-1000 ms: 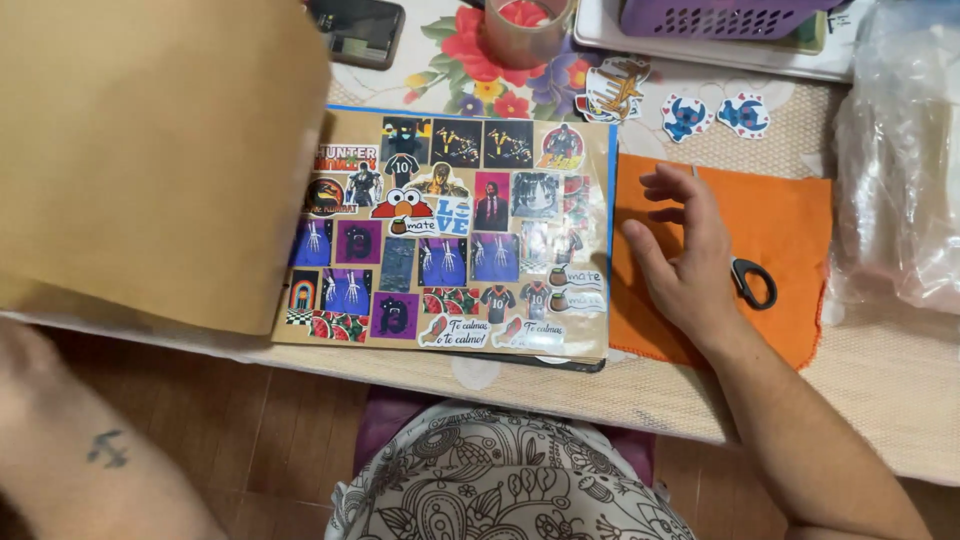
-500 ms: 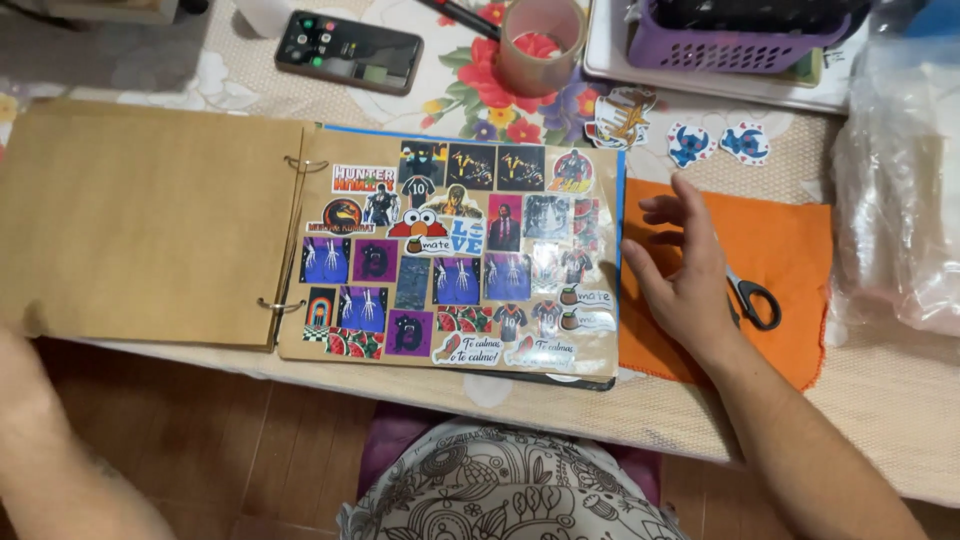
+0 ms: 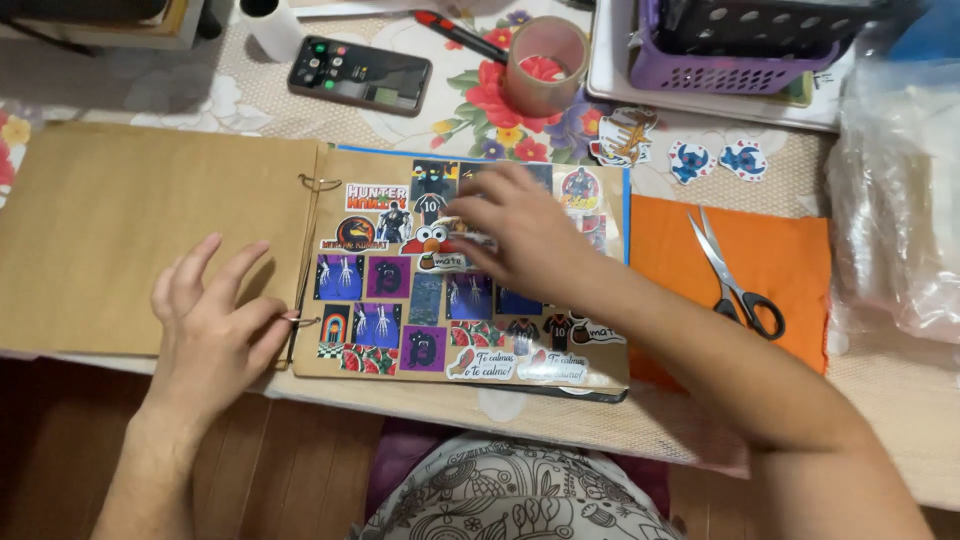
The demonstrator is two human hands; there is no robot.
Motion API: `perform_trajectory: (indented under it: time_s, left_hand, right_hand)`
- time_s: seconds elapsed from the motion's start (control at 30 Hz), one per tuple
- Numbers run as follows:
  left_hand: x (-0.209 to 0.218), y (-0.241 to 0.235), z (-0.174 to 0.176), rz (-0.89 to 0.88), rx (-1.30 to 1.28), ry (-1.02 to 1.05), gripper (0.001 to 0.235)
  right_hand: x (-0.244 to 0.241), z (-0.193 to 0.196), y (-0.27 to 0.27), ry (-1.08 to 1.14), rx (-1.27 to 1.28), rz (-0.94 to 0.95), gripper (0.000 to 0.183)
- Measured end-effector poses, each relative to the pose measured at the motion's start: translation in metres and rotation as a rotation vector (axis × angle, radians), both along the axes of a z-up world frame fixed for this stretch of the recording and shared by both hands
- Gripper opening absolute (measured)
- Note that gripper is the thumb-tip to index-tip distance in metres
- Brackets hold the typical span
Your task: The person flips through a sticker album and then places several stickers onto a page, peeling off backing paper and positioning them among existing stickers. The person handles the album and stickers by hand throughout the clip.
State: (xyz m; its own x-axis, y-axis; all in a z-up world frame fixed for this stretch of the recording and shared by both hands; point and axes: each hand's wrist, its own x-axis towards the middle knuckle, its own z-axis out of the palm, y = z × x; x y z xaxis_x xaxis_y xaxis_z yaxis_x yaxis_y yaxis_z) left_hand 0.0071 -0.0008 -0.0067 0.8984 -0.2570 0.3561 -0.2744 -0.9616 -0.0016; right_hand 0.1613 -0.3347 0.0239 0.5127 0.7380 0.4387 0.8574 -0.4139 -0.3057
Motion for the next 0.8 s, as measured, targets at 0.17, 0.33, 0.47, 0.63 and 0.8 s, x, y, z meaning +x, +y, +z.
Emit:
perform_trajectory:
  time_s: [0.17,0.33,0.47,0.63,0.8]
  left_hand:
    - [0.007,0.005,-0.010,0.002,0.202,-0.215,0.019]
    - [0.013,0.002,0.013,-0.070,0.392,-0.387,0.024]
    - [0.024,0.006,0.048,-0.049,0.440,-0.469,0.019]
    - [0.040,0.014,0.126,-0.126,0.418,-0.539,0.031]
    - [0.068,0.030,0.169,-0.087,0.324,-0.356,0.035]
  right_hand:
    - [0.055,-0.021,0.098,0.040,-0.215,-0.033,0.044]
    - [0.072,-0.013,0.093,0.412,-0.345,-0.229,0.067]
    - [0.073,0.006,0.051,0.464,-0.204,-0.233,0.073]
    - [0.020,0.063,-0.009,0.384,0.190,-0.184,0.054]
    - [-0.016,0.038,-0.058,0.465,0.390,-0.307,0.048]
